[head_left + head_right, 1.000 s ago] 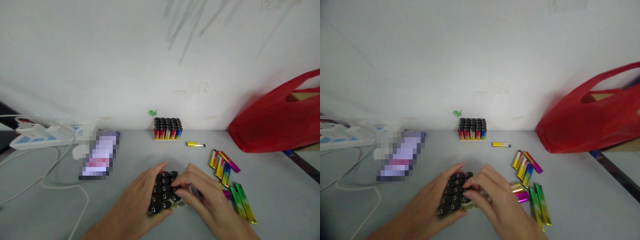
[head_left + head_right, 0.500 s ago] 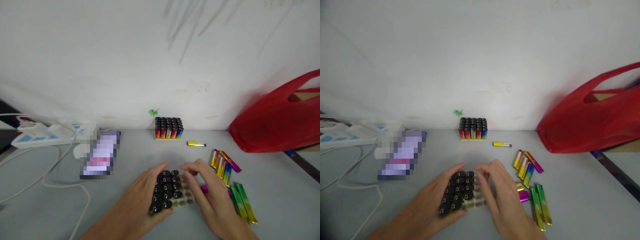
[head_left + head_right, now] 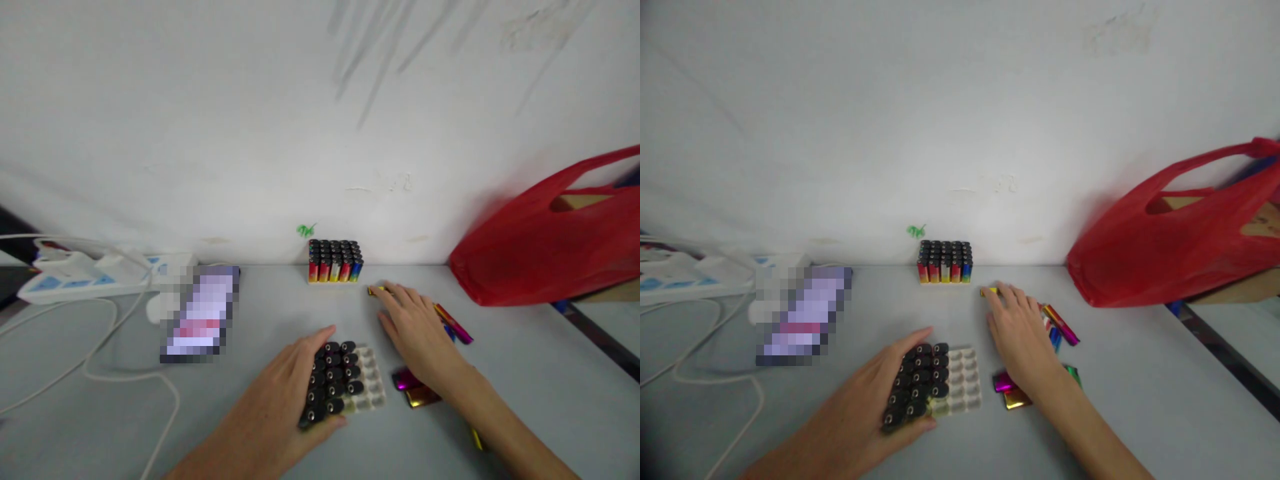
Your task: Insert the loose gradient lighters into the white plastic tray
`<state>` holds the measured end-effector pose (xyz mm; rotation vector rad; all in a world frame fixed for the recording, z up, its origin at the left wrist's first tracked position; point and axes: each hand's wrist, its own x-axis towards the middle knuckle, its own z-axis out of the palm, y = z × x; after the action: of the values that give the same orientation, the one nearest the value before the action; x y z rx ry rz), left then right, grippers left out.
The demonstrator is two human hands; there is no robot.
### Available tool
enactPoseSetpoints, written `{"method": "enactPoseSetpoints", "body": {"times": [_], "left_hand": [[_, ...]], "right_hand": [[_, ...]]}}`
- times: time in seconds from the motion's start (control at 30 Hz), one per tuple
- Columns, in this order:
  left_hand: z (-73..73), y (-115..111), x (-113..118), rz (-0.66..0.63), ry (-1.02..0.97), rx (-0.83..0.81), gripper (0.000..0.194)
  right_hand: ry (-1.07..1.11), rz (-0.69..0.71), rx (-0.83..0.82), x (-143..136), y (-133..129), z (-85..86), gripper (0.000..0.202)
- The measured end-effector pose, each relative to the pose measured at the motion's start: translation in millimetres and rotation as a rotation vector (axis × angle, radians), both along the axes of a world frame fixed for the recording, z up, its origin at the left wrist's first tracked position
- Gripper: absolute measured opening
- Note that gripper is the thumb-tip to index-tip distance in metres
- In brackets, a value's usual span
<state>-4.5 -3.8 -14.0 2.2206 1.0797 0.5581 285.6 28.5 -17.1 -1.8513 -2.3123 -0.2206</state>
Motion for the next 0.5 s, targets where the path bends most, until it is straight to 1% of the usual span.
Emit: {"method": "enactPoseSetpoints", "body": {"times": [0.1, 0.23, 0.37, 0.43, 0.5], "left_hand": [[-5.2, 0.2, 0.7, 0.005, -0.018, 0.008, 0.102], [-11.5, -0.2, 1.4, 0.007, -0.034, 0.008, 0.103], [-9.1, -1.4, 0.6, 0.006, -0.039, 0.022, 0.106], [-6.5, -1.3, 0.2, 0.005, -0.025, 0.008, 0.104], [-5.8, -0.6, -0.2, 0.001, -0.013, -0.004, 0.102]], "right_hand": [[-0.014, 0.029, 0.012, 0.8, 2.8, 0.2, 0.034], [0.002, 0.056, 0.012, 4.5, 5.7, -8.4, 0.024], [0.066, 0.068, -0.009, 6.3, 7.7, -15.9, 0.017], [0.102, 0.074, -0.025, 2.9, 6.0, -11.8, 0.019], [0.183, 0.09, -0.056, -3.7, 1.2, -0.7, 0.022]]}}
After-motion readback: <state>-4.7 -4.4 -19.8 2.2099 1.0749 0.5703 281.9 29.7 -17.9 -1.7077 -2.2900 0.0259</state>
